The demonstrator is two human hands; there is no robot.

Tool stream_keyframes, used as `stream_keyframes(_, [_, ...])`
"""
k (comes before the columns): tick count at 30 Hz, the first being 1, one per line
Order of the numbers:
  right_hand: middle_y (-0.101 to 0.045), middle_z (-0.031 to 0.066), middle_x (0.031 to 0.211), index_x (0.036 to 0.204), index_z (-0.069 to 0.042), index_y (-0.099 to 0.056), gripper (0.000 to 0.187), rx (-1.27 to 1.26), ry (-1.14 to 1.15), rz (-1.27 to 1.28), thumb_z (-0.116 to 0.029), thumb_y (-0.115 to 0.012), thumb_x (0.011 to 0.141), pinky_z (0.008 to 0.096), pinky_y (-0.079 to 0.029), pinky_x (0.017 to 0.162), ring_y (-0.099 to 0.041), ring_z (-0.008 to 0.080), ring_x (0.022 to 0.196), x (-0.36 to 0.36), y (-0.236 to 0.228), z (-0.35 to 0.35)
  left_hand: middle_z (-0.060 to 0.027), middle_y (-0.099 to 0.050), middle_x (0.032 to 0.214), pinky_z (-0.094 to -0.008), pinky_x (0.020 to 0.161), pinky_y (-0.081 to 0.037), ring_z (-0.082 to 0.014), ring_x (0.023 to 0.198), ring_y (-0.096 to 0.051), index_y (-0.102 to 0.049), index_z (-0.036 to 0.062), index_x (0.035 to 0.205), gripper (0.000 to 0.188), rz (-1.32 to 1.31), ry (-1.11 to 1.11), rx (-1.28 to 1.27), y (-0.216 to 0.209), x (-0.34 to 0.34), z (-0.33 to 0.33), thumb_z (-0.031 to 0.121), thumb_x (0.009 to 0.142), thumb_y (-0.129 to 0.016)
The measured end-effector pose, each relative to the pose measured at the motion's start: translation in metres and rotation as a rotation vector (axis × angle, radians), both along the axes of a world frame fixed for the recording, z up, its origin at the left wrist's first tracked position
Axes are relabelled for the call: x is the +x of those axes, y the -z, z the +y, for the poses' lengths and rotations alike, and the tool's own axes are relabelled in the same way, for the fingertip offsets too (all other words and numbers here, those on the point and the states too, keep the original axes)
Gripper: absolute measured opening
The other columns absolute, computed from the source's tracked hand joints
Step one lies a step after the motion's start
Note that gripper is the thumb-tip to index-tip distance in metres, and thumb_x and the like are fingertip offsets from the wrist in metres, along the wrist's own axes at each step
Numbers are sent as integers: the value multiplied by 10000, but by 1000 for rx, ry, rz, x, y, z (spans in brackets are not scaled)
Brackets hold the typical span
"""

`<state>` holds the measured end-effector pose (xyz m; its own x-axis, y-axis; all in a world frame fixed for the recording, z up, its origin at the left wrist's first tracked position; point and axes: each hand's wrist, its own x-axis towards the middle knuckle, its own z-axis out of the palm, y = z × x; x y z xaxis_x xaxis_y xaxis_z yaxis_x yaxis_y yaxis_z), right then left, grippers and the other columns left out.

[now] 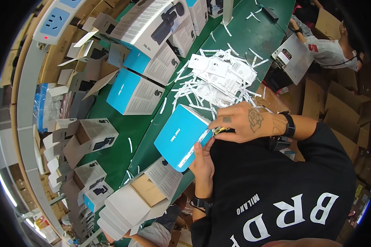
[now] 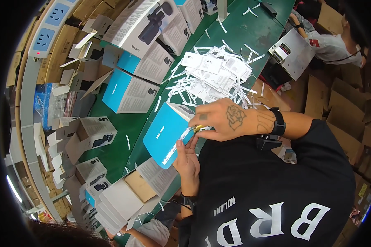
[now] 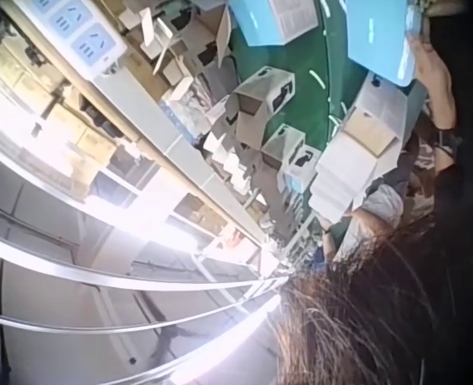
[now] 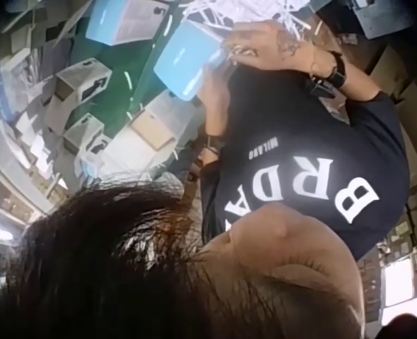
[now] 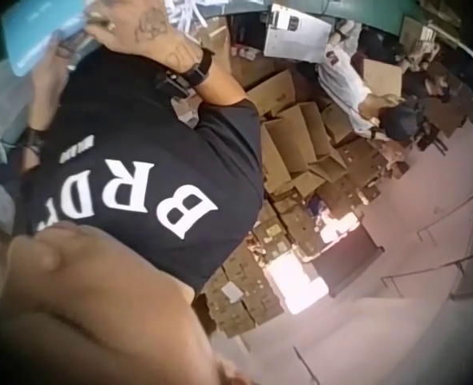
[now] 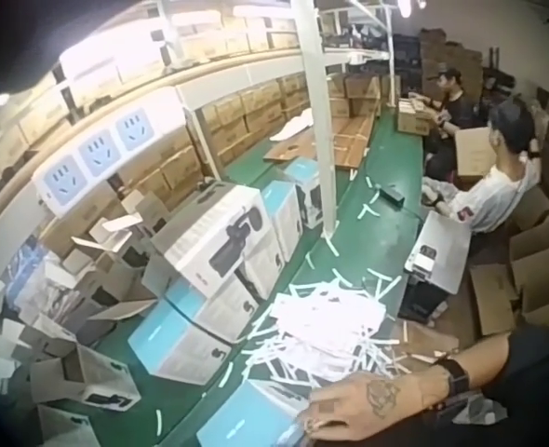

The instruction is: The person uses a utility knife to remove a sticker from a blue box, places a manual inside, and closes the lid. They then apply a new sticker to the box by hand and set it aside.

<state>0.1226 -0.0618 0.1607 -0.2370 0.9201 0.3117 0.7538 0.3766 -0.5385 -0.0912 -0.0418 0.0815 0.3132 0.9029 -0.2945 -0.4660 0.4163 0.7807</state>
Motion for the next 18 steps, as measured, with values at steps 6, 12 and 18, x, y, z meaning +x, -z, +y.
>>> stream_keyframes(6, [-586,34,865,986,-102,-715,140,-12,36,38,-184,-765,885,332,-545,604,-669,223,718,-7,12,8,-184,-601,1396,-475,1030,-578,-329,1196,-672,-462,11,1460,387,46,10,-3,0,0,0,164,1106,-489])
stream_keyframes(12, [-600,71,887,1007,-54,-679,175,-47,47,-78,-137,-755,874,352,-548,626,-675,251,746,-12,8,13,-187,-603,1394,-485,1041,-566,-330,1213,-660,-435,8,1487,420,63,32,42,-1,4,2,153,1100,-505])
stream_keyframes(18, [-633,100,861,934,-18,-656,124,-206,-263,501,-139,-678,938,357,-544,619,-690,228,739,-10,-54,36,-199,-594,1410,-463,1063,-539,-345,1273,-620,-429,6,1506,514,178,70,215,13,-19,5,118,1042,-619])
